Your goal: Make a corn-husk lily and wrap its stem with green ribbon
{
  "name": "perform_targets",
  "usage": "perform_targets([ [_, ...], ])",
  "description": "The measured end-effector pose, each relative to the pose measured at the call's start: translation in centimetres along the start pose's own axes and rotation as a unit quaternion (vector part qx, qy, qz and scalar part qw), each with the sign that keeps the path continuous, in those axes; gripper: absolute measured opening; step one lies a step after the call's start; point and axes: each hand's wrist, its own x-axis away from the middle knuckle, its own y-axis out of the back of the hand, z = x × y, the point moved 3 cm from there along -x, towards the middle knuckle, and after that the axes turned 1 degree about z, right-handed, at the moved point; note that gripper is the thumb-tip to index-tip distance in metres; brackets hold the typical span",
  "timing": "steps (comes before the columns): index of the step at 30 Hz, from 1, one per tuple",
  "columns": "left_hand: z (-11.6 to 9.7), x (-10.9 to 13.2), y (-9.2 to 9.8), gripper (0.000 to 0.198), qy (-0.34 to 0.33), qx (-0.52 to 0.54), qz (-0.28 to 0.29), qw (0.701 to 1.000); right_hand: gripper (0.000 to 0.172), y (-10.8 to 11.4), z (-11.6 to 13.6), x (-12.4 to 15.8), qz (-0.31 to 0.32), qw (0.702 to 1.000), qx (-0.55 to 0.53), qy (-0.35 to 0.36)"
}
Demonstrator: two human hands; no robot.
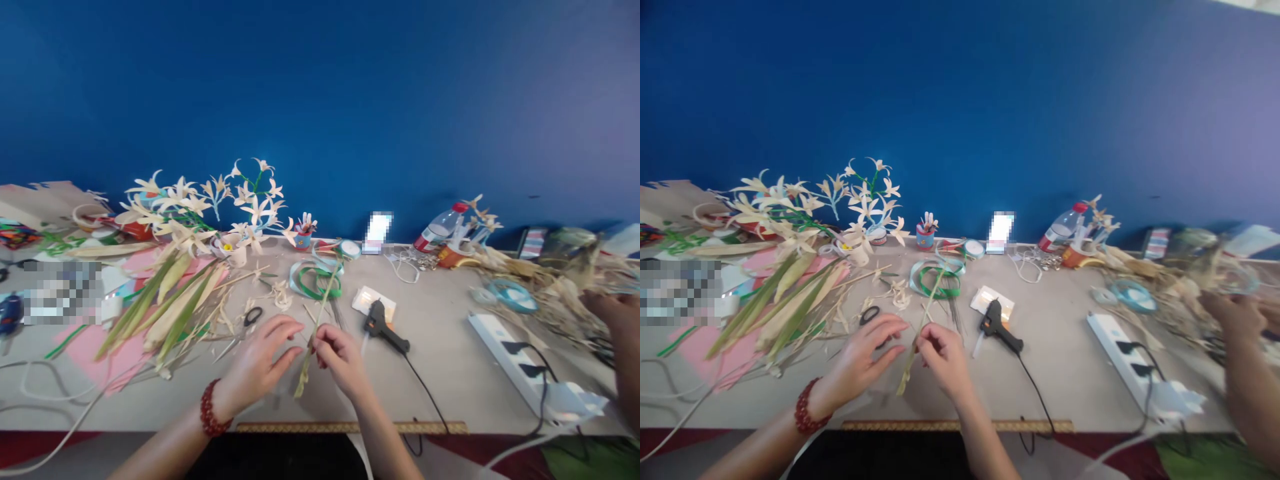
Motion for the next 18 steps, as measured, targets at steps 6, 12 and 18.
perform_targets([
  [6,-0.6,0.0,1.1,0.042,-0.198,-0.168,-0.003,0.966,0.012,-0.7,-0.3,0.3,0.152,0.987,0.043,0.023],
  [12,-0.9,1.8,3.5,0.029,-0.193,-0.161,-0.014,0.968,0.007,-1.1,-0.7,0.6,0.299,0.949,-0.052,-0.087],
  [18,-0.6,3.5,5.6,0.023,-0.103,-0.12,0.08,0.984,0.031,-2.3,-1.0,0.1,0.284,0.946,-0.083,-0.131],
])
